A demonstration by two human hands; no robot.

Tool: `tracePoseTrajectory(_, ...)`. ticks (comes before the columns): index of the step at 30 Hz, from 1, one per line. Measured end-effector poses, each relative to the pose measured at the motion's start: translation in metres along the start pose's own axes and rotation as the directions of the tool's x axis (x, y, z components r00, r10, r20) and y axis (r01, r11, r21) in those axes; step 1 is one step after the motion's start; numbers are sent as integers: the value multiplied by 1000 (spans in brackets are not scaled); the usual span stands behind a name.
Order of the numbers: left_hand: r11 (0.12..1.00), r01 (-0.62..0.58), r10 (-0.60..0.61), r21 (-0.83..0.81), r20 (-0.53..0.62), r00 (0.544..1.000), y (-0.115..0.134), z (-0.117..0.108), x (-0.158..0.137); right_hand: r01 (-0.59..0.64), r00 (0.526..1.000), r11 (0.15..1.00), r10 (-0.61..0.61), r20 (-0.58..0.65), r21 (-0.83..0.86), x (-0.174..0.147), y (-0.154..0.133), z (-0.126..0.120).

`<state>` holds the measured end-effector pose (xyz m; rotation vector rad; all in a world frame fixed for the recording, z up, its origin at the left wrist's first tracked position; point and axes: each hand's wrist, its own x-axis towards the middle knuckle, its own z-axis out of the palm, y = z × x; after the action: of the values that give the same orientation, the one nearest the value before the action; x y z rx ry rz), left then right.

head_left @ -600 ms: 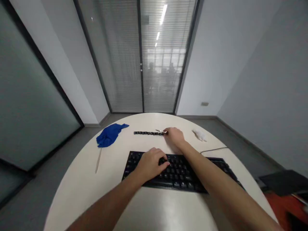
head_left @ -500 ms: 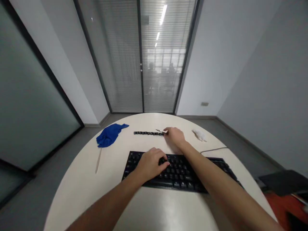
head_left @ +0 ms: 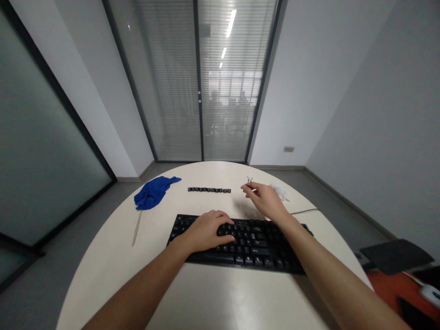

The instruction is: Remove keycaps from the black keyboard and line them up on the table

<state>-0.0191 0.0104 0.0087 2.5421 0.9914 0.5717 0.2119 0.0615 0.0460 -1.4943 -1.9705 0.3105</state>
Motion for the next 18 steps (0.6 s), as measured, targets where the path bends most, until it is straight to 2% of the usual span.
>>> tracePoseTrajectory(4,999,20,-19,-41,26,999,-9,-11,-3,-18,999,975,10,37,220,-22,7,-6)
tracePoseTrajectory(10,995,-41,43,-87,16,999,-2,-11,-3,-45,985,929,-21,173,367,-46,11,-3)
tracePoseTrajectory(18,1000,-4,4,-5,7,1000,8,-8,-3,-3,980,920,-75,184,392,-51,15,-1)
